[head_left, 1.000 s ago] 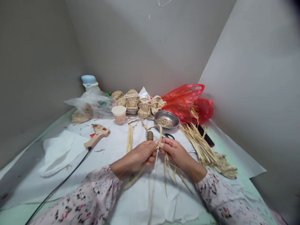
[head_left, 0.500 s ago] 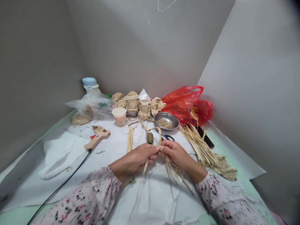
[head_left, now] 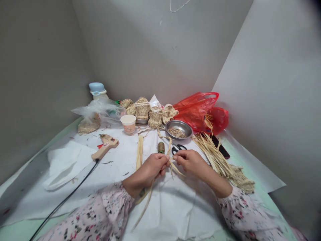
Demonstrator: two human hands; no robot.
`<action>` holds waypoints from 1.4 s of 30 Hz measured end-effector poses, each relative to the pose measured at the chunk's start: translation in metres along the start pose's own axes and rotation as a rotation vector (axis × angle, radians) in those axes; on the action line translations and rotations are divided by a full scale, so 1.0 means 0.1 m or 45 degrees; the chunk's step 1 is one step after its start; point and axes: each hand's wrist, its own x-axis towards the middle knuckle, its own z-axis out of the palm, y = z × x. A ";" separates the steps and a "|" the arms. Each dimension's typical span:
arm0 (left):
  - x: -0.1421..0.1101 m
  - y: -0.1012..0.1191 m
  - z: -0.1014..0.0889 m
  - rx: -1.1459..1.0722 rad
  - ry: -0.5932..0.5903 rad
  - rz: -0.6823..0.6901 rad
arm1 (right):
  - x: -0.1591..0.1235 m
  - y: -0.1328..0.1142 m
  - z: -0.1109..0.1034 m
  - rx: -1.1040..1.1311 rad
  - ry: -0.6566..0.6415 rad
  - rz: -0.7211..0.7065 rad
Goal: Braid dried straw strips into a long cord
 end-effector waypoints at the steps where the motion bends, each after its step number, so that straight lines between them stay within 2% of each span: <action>1: 0.00 0.01 0.01 0.026 0.046 0.007 | -0.02 -0.03 -0.01 -0.053 0.033 0.010; 3: -0.01 0.01 0.02 0.052 0.110 0.027 | -0.05 -0.10 -0.02 -0.087 0.096 0.020; 7: -0.02 0.00 0.03 -0.005 0.125 0.051 | -0.15 -0.23 0.10 -0.155 0.158 -0.022; 15: -0.05 0.03 0.03 -0.188 0.102 -0.016 | -0.36 -0.23 0.52 -0.953 0.268 -0.367; 20: -0.05 0.03 0.05 -0.259 0.108 0.024 | -0.39 -0.28 0.53 -1.069 0.228 -0.389; 22: -0.05 0.04 0.05 -0.252 0.125 0.020 | -0.41 -0.33 0.44 -1.012 0.133 -0.350; 25: -0.06 0.06 0.04 -0.210 0.141 0.020 | -0.41 -0.42 0.19 -0.755 0.009 -0.355; 26: -0.06 0.06 0.04 -0.198 0.129 0.026 | -0.40 -0.43 0.10 -0.633 0.043 -0.370; 29: -0.06 0.07 0.04 -0.173 0.051 0.046 | -0.29 -0.39 -0.09 -0.450 0.264 -0.252; 30: -0.06 0.06 0.04 -0.169 0.028 0.049 | -0.23 -0.35 -0.11 -0.382 0.257 -0.217; 31: -0.06 0.06 0.04 -0.164 0.010 0.052 | -0.18 -0.30 -0.10 -0.286 0.220 -0.180; 33: -0.06 0.05 0.05 -0.153 -0.023 0.059 | -0.09 -0.20 -0.03 -0.030 0.021 -0.119; 36: -0.06 0.05 0.05 -0.119 -0.055 0.087 | -0.03 -0.10 0.12 0.399 -0.187 -0.027; 39: -0.06 0.05 0.04 -0.086 -0.079 0.113 | -0.04 -0.08 0.19 0.688 -0.252 0.072; 42: -0.04 0.04 0.02 -0.052 -0.084 0.096 | -0.05 -0.06 0.18 0.660 -0.215 0.100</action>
